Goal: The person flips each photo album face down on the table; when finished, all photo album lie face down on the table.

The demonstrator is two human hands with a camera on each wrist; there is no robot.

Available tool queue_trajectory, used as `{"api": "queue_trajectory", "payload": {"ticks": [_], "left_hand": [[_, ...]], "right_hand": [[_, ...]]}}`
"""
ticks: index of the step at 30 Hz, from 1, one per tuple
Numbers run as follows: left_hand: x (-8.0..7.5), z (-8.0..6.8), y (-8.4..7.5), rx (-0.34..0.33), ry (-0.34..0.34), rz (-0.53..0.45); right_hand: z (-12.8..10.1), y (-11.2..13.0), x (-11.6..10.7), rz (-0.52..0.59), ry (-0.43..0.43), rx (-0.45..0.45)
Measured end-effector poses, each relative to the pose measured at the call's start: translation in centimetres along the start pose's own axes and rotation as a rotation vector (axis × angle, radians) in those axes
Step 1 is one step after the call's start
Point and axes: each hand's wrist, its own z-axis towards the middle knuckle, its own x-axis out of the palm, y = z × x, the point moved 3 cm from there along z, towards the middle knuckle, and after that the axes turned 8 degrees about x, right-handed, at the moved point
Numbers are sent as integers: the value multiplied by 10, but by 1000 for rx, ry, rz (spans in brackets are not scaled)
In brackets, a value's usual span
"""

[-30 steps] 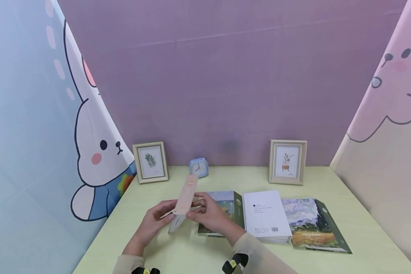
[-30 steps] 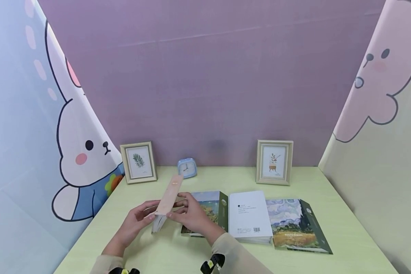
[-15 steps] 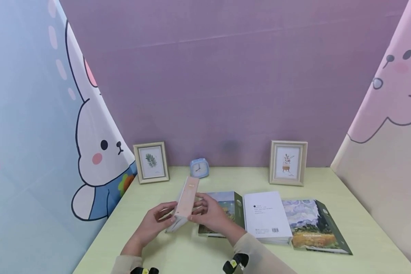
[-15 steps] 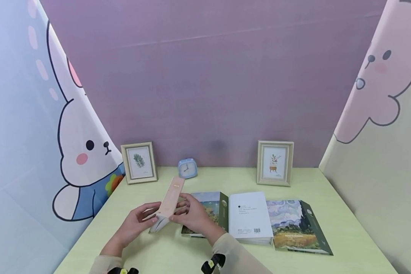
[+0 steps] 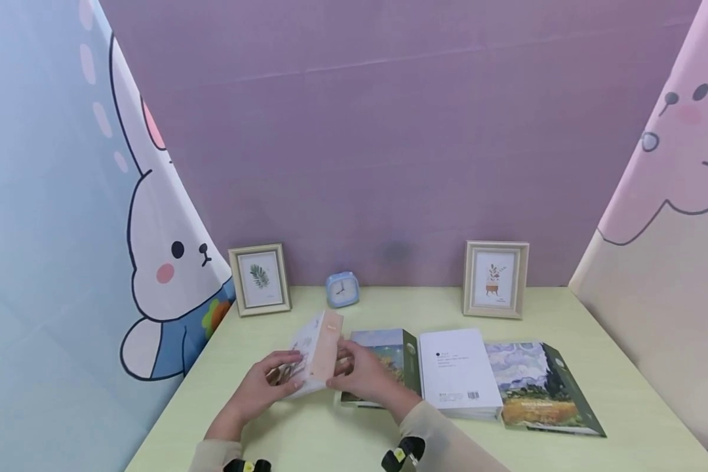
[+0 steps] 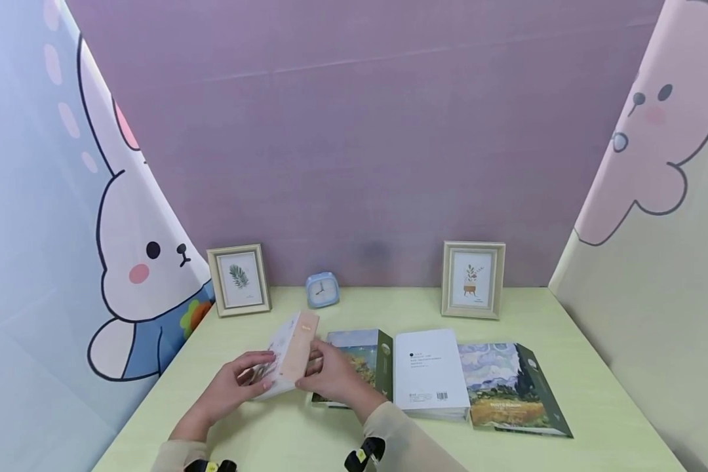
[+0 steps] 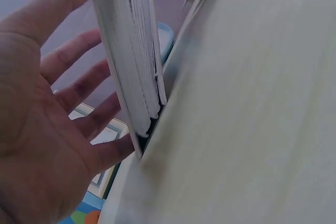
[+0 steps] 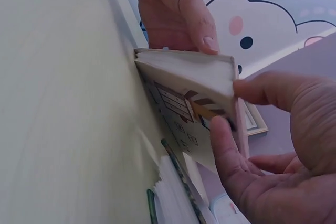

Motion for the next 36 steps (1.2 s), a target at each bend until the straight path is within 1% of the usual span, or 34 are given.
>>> {"api": "queue_trajectory", "payload": {"ticks": [3, 9, 12, 18, 22, 25, 28, 31, 33, 36], "left_hand": [[0, 0, 2, -1, 8, 16], [0, 0, 3, -34, 23, 20], [0, -1, 2, -22, 35, 28], [0, -2, 0, -10, 60, 63], [-1, -2, 0, -14, 57, 81], [-2, -3, 1, -12, 51, 105], [-4, -3, 3, -14, 39, 130], [-5, -4, 4, -15, 33, 155], [-5, -4, 4, -17, 32, 174], [-6, -4, 3, -18, 35, 196]], "right_hand": [[1, -4, 1, -19, -11, 18], [2, -6, 3, -104, -32, 26], [3, -7, 4, -129, -37, 27], [3, -7, 5, -138, -32, 39], [3, -6, 7, -153, -41, 61], [3, -6, 9, -171, -56, 58], [3, -6, 11, -193, -58, 30], [3, -7, 13, -237, -50, 12], [3, -6, 15, -292, -49, -12], [1, -6, 17, -361, -61, -14]]}}
